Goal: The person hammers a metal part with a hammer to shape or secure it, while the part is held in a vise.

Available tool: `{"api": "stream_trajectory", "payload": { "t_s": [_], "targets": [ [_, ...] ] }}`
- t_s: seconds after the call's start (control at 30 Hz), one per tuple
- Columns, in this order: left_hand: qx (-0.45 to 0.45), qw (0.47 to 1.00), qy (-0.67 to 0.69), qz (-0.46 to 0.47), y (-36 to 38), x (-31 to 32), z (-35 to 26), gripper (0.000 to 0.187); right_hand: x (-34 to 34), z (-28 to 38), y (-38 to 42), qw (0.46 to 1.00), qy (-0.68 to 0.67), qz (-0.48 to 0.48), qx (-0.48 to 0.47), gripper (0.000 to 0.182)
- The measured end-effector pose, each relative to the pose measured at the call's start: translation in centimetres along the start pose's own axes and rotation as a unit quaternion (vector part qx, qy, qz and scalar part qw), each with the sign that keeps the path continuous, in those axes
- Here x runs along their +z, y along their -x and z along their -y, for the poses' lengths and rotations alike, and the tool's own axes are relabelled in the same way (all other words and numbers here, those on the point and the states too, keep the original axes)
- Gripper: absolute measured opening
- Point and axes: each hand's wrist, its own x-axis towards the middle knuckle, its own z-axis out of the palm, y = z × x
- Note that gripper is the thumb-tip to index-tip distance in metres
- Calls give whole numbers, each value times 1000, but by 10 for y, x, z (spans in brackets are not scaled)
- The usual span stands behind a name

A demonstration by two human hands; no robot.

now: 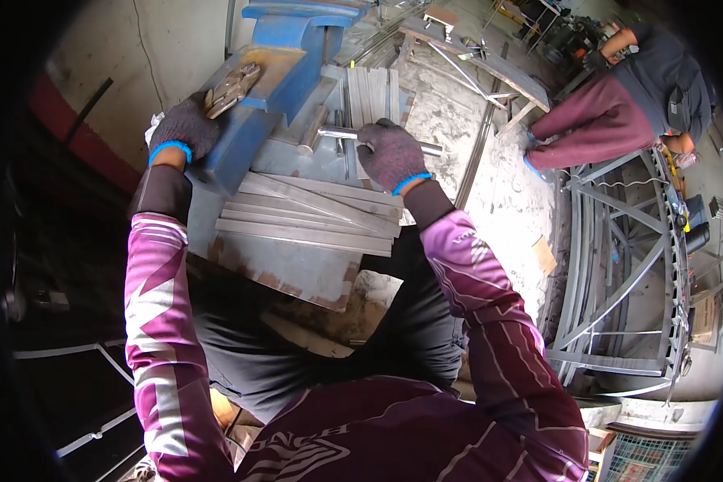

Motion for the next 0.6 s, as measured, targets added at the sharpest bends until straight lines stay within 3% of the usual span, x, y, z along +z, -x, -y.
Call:
{"api": "stream_trajectory", "payload": {
  "t_s": [0.07,0.2,0.3,0.6],
  "targets": [
    [-3,1000,-1,1,-1,0,0,52,18,10,-16,993,81,62,58,20],
    [4,999,15,-38,-1,5,3,52,59,19,-29,962,218,144,80,29],
    [3,999,7,-43,-4,7,5,52,79,24,-31,969,199,107,103,25],
    [2,999,16,-50,-2,7,5,54,91,17,-41,956,198,172,132,24]
  ]
}}
